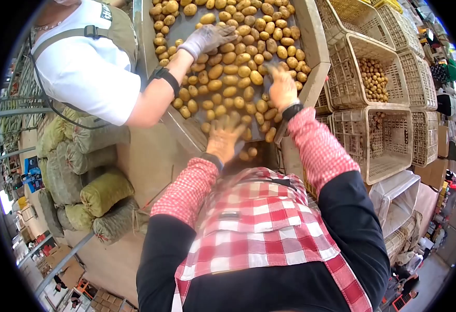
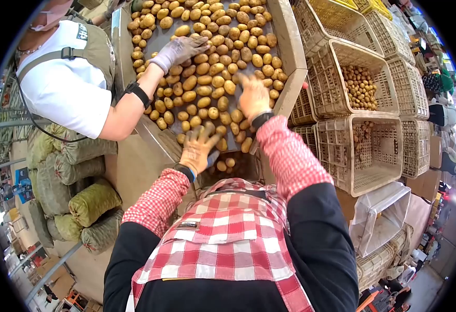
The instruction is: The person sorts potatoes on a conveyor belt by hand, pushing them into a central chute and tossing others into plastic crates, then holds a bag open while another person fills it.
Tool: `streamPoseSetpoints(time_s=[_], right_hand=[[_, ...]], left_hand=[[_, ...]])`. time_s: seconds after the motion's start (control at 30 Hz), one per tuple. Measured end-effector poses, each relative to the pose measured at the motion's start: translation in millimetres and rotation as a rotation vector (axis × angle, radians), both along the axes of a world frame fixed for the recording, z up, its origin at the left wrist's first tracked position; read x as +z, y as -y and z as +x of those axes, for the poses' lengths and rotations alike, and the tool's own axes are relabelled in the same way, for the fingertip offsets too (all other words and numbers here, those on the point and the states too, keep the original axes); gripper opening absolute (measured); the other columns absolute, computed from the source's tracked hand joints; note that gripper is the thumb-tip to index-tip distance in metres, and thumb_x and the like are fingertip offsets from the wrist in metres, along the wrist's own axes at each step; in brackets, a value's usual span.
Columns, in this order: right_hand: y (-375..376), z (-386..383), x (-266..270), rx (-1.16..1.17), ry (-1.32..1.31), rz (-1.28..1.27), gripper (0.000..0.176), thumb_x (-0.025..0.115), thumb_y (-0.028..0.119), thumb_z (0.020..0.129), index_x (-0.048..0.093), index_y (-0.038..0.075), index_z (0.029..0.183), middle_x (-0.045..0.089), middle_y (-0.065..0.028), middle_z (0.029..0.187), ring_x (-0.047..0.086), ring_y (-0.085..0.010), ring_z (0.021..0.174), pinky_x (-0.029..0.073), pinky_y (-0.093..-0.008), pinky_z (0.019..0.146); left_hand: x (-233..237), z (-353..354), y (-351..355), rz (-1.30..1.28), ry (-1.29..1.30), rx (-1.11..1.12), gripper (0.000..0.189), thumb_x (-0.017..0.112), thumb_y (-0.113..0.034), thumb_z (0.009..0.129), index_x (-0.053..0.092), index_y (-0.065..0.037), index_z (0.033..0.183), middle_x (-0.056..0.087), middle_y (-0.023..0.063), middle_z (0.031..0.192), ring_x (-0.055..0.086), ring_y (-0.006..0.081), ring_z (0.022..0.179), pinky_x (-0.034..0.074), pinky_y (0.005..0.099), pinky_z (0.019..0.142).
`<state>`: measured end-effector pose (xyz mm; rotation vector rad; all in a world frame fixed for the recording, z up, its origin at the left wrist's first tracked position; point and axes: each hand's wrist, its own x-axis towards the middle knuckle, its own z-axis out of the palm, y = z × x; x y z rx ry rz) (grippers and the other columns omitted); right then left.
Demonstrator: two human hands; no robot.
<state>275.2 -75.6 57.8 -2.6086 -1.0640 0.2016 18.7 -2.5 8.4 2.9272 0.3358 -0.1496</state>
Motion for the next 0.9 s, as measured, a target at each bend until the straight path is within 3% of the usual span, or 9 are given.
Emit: streamPoseSetpoints(time_s=[0.07, 0.1, 0.27, 0.37, 0.5, 0.57, 0.73, 0.87, 0.9], right_hand=[[-30.1, 24.4, 26.7, -0.040, -0.089, 0.023, 0.059, 0.049, -0.002, 0.093, 0.054, 0.018, 0.148, 0.052, -0.0156, 0.152, 0.058, -0.0372, 0.130, 0.048, -0.0445, 0.110], [-42.4, 37.2, 19.6, -0.032, -0.100, -0.008, 0.058, 0.048, 0.000, 0.095, 0.052, 0.019, 0.150, 0.049, -0.0159, 0.154, 0.057, -0.0369, 0.132, 0.048, -0.0434, 0.111], [-81.8, 55.7, 27.3, 0.059, -0.050, -0.319, 0.061, 0.049, -0.001, 0.099, 0.044, 0.021, 0.156, 0.038, -0.0155, 0.163, 0.050, -0.0351, 0.142, 0.046, -0.0444, 0.116], [-77.3, 57.2, 28.6, 0.085, -0.083, -0.352, 0.062, 0.055, -0.001, 0.096, 0.047, 0.021, 0.153, 0.037, -0.0157, 0.162, 0.048, -0.0367, 0.142, 0.044, -0.0456, 0.116], [-58.9, 48.5, 5.8, 0.022, -0.086, -0.272, 0.055, 0.051, 0.001, 0.096, 0.052, 0.020, 0.147, 0.047, -0.0191, 0.152, 0.054, -0.0390, 0.135, 0.047, -0.0466, 0.111], [-47.7, 36.2, 6.4, -0.013, -0.118, -0.204, 0.054, 0.049, 0.000, 0.096, 0.052, 0.020, 0.146, 0.052, -0.0209, 0.146, 0.059, -0.0403, 0.128, 0.050, -0.0473, 0.107], [-0.9, -2.8, -11.4, 0.010, -0.229, 0.148, 0.050, 0.062, 0.005, 0.093, 0.057, 0.016, 0.141, 0.058, -0.0212, 0.134, 0.057, -0.0448, 0.123, 0.050, -0.0485, 0.102], [43.5, -23.5, 29.3, 0.242, -0.252, 0.548, 0.050, 0.068, -0.002, 0.085, 0.065, 0.016, 0.131, 0.063, -0.0132, 0.132, 0.067, -0.0358, 0.113, 0.057, -0.0406, 0.093], [53.7, -19.8, 47.8, 0.251, -0.156, 0.543, 0.049, 0.070, -0.005, 0.082, 0.069, 0.014, 0.127, 0.066, -0.0126, 0.129, 0.070, -0.0287, 0.111, 0.058, -0.0344, 0.090]], left_hand=[[24.6, -4.4, -3.3, -0.081, -0.010, -0.173, 0.055, 0.072, -0.035, 0.086, 0.060, -0.024, 0.139, 0.051, 0.0071, 0.149, 0.047, 0.0350, 0.137, 0.039, 0.0519, 0.114], [9.5, -8.9, -4.8, -0.053, 0.117, -0.262, 0.042, 0.070, -0.033, 0.089, 0.065, -0.019, 0.128, 0.060, 0.0047, 0.132, 0.056, 0.0309, 0.124, 0.049, 0.0453, 0.104], [-0.8, -9.3, -3.7, -0.157, 0.107, -0.170, 0.035, 0.069, -0.030, 0.088, 0.067, -0.016, 0.121, 0.064, 0.0051, 0.113, 0.061, 0.0269, 0.111, 0.055, 0.0403, 0.094], [2.6, -9.9, -4.1, -0.150, 0.209, -0.183, 0.018, 0.067, -0.029, 0.090, 0.070, -0.017, 0.103, 0.065, 0.0012, 0.098, 0.060, 0.0229, 0.102, 0.049, 0.0405, 0.087], [-0.2, -11.9, -3.6, -0.142, 0.221, -0.172, 0.017, 0.068, -0.029, 0.088, 0.070, -0.017, 0.100, 0.065, 0.0012, 0.096, 0.060, 0.0228, 0.100, 0.049, 0.0405, 0.085], [4.8, -10.8, -3.9, -0.142, 0.075, -0.205, 0.031, 0.066, -0.027, 0.089, 0.069, -0.016, 0.117, 0.066, 0.0041, 0.111, 0.062, 0.0269, 0.110, 0.057, 0.0399, 0.089], [-1.1, -10.8, -2.4, -0.148, 0.125, -0.193, 0.021, 0.067, -0.028, 0.089, 0.069, -0.017, 0.106, 0.065, 0.0016, 0.102, 0.061, 0.0243, 0.104, 0.054, 0.0395, 0.085], [-4.2, -13.1, -2.2, -0.128, 0.224, -0.192, 0.014, 0.066, -0.027, 0.088, 0.069, -0.017, 0.097, 0.065, -0.0006, 0.096, 0.060, 0.0220, 0.098, 0.050, 0.0391, 0.082], [4.8, -11.2, -3.5, -0.161, 0.095, -0.202, 0.024, 0.068, -0.030, 0.091, 0.070, -0.016, 0.110, 0.067, 0.0018, 0.104, 0.063, 0.0258, 0.106, 0.057, 0.0398, 0.086]])
